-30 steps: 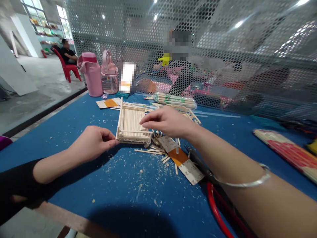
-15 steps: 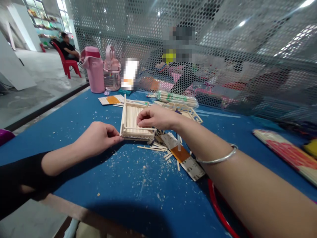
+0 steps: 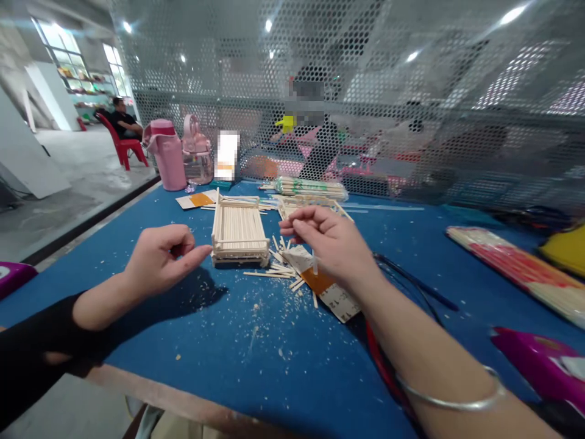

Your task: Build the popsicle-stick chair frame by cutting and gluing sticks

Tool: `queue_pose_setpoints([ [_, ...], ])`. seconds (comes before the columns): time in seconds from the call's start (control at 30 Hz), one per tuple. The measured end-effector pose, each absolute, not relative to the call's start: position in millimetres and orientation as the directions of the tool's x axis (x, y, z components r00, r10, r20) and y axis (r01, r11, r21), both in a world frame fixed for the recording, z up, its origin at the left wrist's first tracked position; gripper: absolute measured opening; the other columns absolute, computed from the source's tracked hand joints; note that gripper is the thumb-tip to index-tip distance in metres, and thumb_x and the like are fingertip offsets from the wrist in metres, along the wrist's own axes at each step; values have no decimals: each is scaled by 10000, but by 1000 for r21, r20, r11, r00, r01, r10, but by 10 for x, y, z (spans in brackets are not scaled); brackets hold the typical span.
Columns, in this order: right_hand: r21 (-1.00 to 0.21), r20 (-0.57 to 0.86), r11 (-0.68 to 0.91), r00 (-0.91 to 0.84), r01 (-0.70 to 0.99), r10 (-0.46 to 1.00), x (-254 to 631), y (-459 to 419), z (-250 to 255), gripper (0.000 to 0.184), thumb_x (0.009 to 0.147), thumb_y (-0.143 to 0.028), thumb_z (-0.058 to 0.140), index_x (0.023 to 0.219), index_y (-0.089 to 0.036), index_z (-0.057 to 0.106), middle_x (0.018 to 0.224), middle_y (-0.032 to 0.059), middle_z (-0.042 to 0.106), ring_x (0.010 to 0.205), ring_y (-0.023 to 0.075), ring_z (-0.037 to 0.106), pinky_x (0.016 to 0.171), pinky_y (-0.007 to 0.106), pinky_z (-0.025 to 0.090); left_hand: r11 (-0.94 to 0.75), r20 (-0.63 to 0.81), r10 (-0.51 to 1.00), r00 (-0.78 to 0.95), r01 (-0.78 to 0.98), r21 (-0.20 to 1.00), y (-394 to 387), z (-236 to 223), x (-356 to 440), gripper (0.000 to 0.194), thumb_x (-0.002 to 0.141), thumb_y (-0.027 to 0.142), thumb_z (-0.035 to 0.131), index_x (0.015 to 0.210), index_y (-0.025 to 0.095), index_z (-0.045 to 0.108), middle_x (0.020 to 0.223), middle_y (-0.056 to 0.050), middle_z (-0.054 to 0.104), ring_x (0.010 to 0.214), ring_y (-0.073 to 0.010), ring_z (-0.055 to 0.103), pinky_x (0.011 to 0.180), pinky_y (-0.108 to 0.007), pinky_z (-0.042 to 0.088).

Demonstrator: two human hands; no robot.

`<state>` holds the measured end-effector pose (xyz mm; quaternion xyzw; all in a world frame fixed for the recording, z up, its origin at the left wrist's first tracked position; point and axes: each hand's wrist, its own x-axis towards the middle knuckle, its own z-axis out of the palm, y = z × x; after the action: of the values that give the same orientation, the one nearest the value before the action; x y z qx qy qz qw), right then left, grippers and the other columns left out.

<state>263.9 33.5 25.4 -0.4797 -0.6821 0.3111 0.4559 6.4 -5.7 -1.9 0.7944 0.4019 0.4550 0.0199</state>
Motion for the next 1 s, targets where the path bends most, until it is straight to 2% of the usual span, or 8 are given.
queue_pose_setpoints([
  [0.1,-795,376,398,-143,458,915,2597,362,46,150,796,-340,543,791,-200,596,750,57,702,663,169,657,603,323,531,-781,913,309,267,619,83,-138,85,130,137,789,258,621,695,178,560,656,-2,575,614,-122,510,589,-243,428],
  [0.17,-749,421,431,-141,503,896,2575,331,-12,130,796,-302,551,799,-193,623,731,51,691,639,164,632,596,320,512,-737,904,263,338,675,-38,-90,247,223,61,795,230,613,774,175,629,845,-64,654,816,-179,576,767,-327,461],
  [0.27,-551,556,613,-298,567,776,2567,225,-9,120,805,-231,545,797,-188,657,791,57,694,739,175,626,690,331,494,-709,700,551,454,697,106,196,560,419,126,805,225,589,798,185,708,809,-59,680,751,-181,597,703,-312,461],
  [0.33,-355,603,744,-470,566,645,2577,162,7,156,819,-190,519,800,-185,674,803,59,696,768,177,625,707,328,485,-688,343,716,609,698,198,468,728,552,148,714,125,631,751,207,748,667,-25,678,602,-156,573,621,-284,435],
  [0.4,-235,604,802,-564,549,563,2591,131,9,182,824,-159,504,811,-188,684,814,62,695,763,180,624,689,326,483,-678,60,732,679,717,165,719,817,651,307,623,28,638,781,256,772,655,-5,693,569,-149,550,612,-283,414],
  [0.53,-176,597,814,-597,554,536,2615,155,-24,193,816,-119,511,801,-188,690,883,85,677,803,183,628,698,317,505,-711,-167,651,740,672,208,995,784,730,353,616,101,674,896,295,767,824,-6,740,666,-159,560,663,-280,416],
  [0.77,-176,573,815,-616,552,541,2595,188,-34,207,813,-91,517,830,-199,693,973,73,715,884,175,672,772,306,542,-653,-361,587,724,688,318,1007,678,766,353,631,115,633,925,261,762,703,38,729,693,-139,556,676,-233,431],
  [1.0,-194,564,798,-600,571,567,2579,179,-28,194,829,-122,513,847,-182,697,937,74,740,888,183,688,783,314,554,-657,-362,590,722,690,305,996,689,848,226,629,175,669,827,194,776,640,21,710,671,-137,528,694,-243,414],
])
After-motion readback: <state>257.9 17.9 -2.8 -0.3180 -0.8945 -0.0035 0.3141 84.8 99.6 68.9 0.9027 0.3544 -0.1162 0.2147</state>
